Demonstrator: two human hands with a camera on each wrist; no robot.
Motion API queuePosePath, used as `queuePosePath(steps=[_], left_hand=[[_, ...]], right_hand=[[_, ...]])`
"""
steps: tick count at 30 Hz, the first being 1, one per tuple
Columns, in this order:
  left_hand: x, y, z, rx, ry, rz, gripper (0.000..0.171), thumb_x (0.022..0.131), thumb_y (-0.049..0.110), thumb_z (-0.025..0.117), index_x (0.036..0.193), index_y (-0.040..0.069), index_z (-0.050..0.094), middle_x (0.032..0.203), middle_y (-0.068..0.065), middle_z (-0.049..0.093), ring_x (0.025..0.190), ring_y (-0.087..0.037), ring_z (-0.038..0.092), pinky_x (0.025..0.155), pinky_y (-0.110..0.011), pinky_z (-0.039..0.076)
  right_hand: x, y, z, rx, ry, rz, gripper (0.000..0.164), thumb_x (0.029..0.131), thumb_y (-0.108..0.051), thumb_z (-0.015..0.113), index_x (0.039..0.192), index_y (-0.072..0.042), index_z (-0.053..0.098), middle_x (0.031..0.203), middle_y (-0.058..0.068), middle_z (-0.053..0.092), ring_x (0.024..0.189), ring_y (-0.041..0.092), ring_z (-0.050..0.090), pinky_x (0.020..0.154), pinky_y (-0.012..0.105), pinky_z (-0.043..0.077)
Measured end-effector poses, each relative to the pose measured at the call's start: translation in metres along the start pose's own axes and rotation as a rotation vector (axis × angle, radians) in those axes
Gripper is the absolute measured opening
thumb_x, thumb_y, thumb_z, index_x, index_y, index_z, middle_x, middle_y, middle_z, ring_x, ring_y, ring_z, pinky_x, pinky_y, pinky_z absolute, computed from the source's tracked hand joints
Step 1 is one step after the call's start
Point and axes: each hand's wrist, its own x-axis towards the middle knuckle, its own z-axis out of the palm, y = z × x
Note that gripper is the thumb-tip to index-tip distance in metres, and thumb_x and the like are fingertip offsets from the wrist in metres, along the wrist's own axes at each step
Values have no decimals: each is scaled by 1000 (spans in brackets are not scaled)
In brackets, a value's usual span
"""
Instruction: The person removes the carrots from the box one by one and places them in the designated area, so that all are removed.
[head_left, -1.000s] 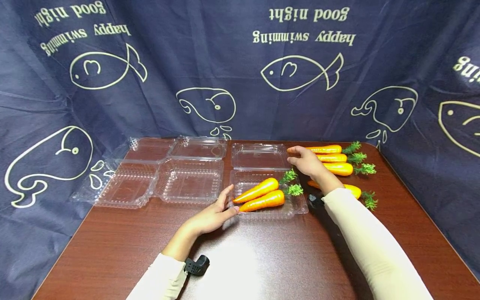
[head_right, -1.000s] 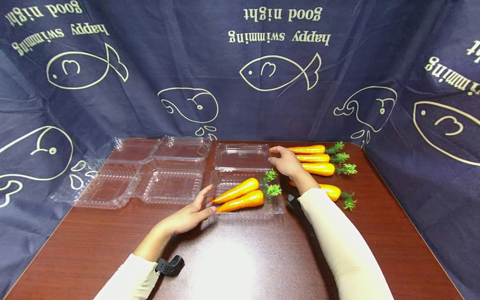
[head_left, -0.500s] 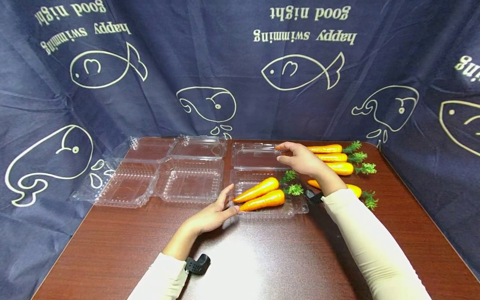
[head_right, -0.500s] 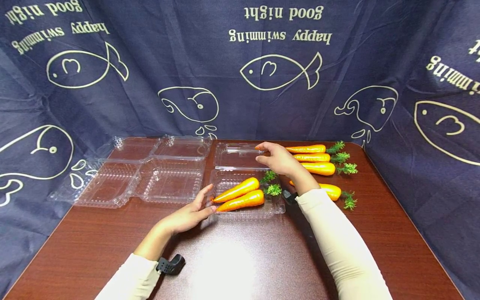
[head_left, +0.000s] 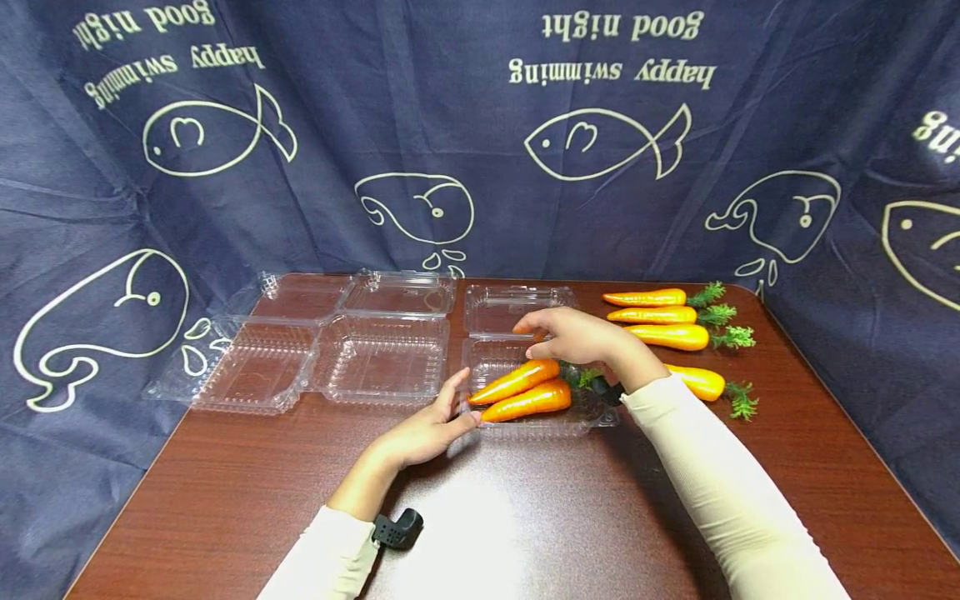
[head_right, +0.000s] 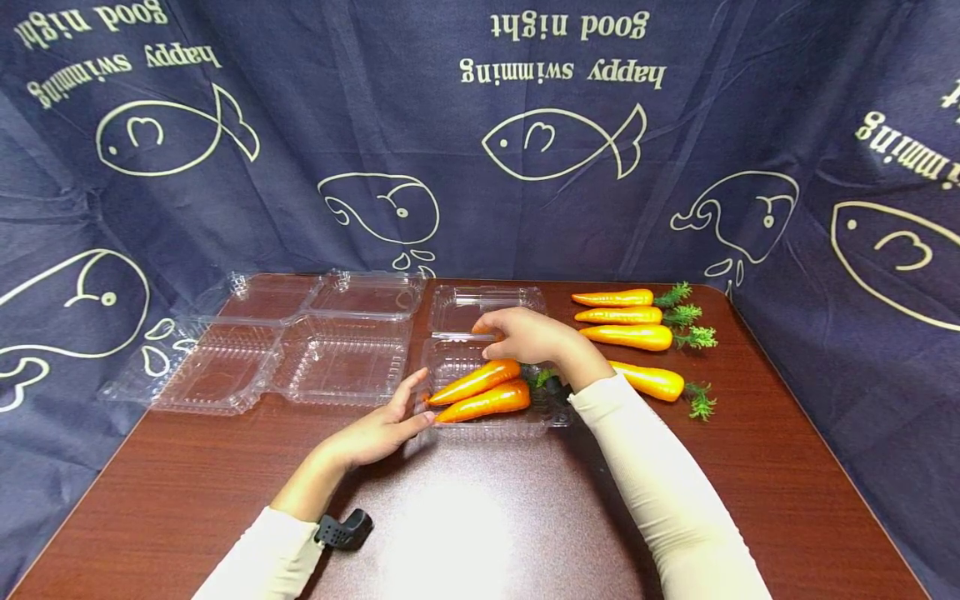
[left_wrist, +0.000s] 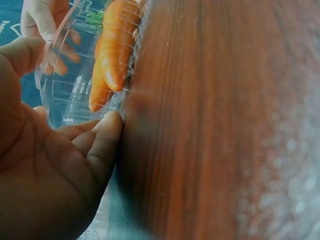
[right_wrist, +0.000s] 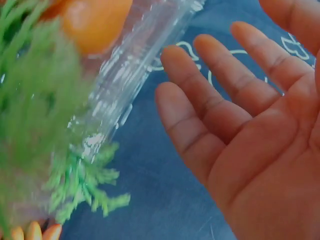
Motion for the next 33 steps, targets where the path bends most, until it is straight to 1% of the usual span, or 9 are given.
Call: queuePosePath(steps=[3, 7, 14, 20, 25, 33], left_hand=[[0, 1, 1, -3, 2, 1, 79, 102, 30, 54, 159, 13, 3, 154, -27, 31, 142, -35, 32, 116, -49, 24], [0, 0, 1, 4, 9, -6, 79, 102, 31, 54, 159, 14, 3, 154, -27, 32, 142, -34, 33, 116, -49, 24], [1, -1, 2, -1, 10, 1, 78, 102, 31, 53, 159, 14, 3, 154, -27, 32, 143, -34, 32, 116, -48, 24], [1, -1, 2, -3, 6, 1, 78, 102, 31, 53, 159, 14, 3, 153, -28, 32, 143, -34, 32, 116, -47, 24], [1, 0, 2, -13, 3, 9, 78, 102, 29, 53, 159, 12, 2, 153, -29, 31, 142, -34, 33, 115, -47, 25], [1, -1, 2, -11, -7, 18, 78, 103, 29, 53, 159, 11, 1, 152, -27, 35, 141, -32, 35, 115, -46, 26]], right_hand=[[4, -2, 5, -2, -29, -30, 38, 92, -11, 69, 127, 0, 62, 127, 17, 64, 111, 34, 62, 96, 48, 48], [9, -3, 11, -12, -63, -48, 36, 90, -10, 70, 124, 0, 63, 124, 16, 65, 109, 34, 63, 94, 46, 49], [15, -3, 21, -16, -126, -11, 38, 88, -10, 71, 125, -1, 64, 125, 14, 65, 111, 33, 62, 96, 45, 48], [18, -3, 28, -50, -169, -18, 41, 87, -8, 73, 126, 0, 63, 126, 13, 65, 112, 33, 61, 97, 44, 47], [20, -3, 32, -61, -194, -32, 41, 87, -9, 73, 126, -2, 63, 124, 13, 66, 111, 32, 62, 97, 44, 47], [23, 0, 36, -89, -234, -56, 38, 86, -9, 74, 123, -2, 65, 119, 11, 68, 104, 26, 64, 93, 40, 49]])
